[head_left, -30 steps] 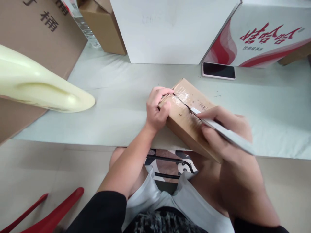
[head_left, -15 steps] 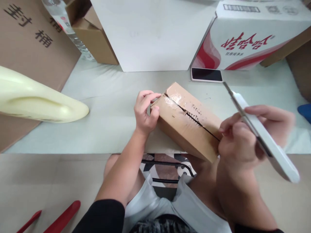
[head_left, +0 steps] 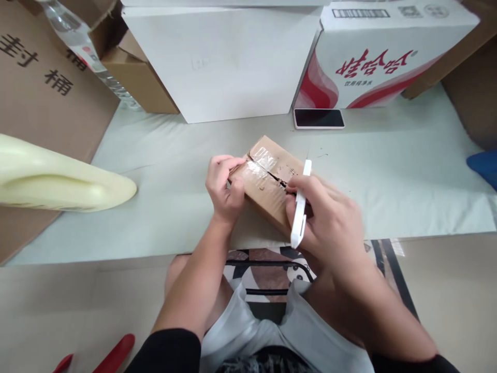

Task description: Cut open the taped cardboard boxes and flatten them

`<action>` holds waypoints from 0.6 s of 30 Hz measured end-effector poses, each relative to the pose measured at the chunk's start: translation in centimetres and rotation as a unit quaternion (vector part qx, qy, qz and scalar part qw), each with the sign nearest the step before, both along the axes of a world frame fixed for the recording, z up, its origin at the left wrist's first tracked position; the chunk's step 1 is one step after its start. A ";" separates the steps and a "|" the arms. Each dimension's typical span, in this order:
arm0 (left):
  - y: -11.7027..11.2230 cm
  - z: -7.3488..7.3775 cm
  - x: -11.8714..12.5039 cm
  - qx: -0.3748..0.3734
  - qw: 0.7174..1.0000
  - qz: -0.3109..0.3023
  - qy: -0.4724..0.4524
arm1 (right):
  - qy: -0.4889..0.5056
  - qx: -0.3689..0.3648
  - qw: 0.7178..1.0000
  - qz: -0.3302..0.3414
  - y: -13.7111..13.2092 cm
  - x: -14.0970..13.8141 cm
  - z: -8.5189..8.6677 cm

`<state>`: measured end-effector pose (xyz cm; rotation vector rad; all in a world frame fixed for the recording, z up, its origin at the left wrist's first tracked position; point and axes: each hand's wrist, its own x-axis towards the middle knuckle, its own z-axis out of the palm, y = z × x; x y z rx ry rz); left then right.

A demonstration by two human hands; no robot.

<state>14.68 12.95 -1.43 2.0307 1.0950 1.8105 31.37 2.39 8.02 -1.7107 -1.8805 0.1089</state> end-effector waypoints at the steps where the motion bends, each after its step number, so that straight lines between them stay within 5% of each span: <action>1: 0.0 0.0 -0.1 0.001 1.000 0.005 0.004 | -0.009 0.006 1.000 0.002 -0.1 0.0 0.0; 7: 0.0 0.1 0.1 0.004 1.000 0.023 0.005 | 0.006 -0.012 0.999 -0.040 -0.3 -0.3 0.2; 18: -0.5 0.2 0.3 -0.051 0.998 0.018 -0.015 | 0.205 -0.070 0.976 -0.025 -0.2 0.2 1.4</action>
